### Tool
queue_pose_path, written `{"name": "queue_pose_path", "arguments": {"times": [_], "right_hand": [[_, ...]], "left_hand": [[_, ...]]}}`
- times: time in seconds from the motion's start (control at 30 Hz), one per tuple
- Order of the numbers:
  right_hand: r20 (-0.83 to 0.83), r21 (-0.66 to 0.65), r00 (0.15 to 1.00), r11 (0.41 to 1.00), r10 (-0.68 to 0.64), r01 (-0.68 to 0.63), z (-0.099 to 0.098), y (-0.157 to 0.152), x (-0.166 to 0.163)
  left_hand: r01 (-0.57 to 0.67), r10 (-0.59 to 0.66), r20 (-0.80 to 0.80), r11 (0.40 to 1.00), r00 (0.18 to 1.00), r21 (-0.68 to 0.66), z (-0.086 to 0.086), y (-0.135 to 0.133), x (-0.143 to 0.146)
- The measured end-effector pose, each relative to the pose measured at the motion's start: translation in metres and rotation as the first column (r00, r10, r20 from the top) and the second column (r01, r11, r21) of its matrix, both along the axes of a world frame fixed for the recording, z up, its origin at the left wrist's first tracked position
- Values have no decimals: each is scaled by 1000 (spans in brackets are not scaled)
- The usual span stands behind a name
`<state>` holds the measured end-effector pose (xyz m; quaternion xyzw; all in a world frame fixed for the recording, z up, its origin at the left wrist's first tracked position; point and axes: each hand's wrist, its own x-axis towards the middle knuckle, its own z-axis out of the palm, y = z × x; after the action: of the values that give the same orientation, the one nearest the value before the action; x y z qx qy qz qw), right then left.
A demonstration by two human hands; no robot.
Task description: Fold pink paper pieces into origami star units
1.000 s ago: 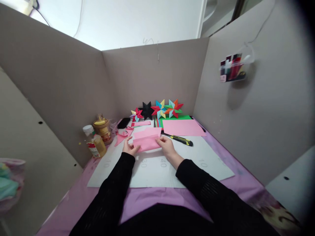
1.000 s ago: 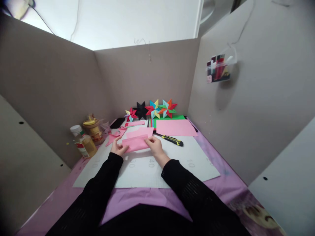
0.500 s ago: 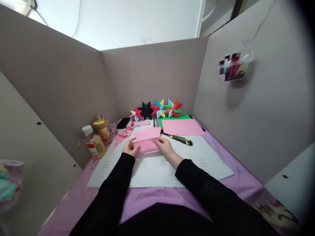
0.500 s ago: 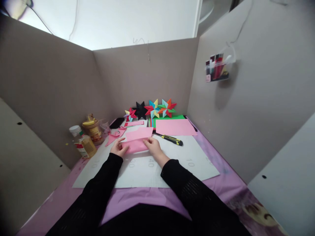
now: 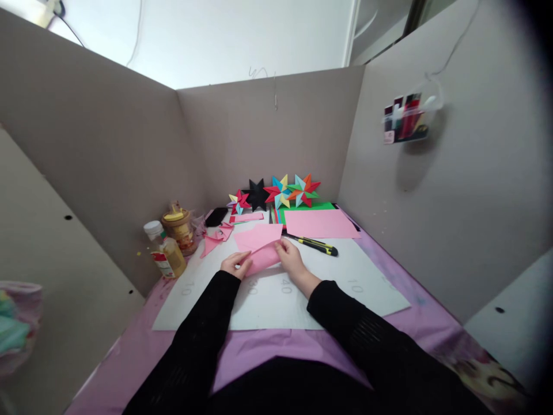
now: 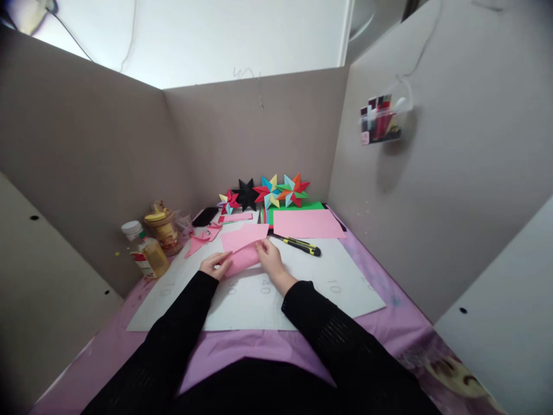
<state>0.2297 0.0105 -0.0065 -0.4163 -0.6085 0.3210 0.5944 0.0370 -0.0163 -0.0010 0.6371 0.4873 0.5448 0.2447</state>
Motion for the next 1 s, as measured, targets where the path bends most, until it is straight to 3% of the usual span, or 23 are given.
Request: {"name": "queue_pose_path", "arguments": {"times": [0.13, 0.3, 0.47, 0.6, 0.73, 0.9, 1.0], "right_hand": [[4, 1, 1000, 1000, -6, 6, 0, -1, 0], [13, 4, 1000, 1000, -7, 7, -2, 0, 0], [67, 26, 997, 999, 42, -44, 3, -2, 1], [185, 91, 979, 990, 88, -106, 9, -7, 4], [309, 30, 934, 980, 179, -197, 9, -6, 10], [528, 84, 817, 943, 233, -323, 8, -3, 21], [603, 109, 752, 906, 267, -409, 12, -6, 24]], "left_hand": [[-5, 5, -29, 1000, 1000, -7, -3, 1, 1], [-117, 122, 103, 992, 987, -54, -8, 5, -1], [-232, 234, 37, 972, 972, -46, -5, 12, -12], [-97, 98, 48, 995, 994, -21, -7, 13, -12], [124, -127, -18, 987, 992, -98, -15, 11, -15], [352, -374, -208, 926, 904, -134, -20, 10, -27], [393, -417, -265, 908, 869, -144, -19, 9, -29]]}}
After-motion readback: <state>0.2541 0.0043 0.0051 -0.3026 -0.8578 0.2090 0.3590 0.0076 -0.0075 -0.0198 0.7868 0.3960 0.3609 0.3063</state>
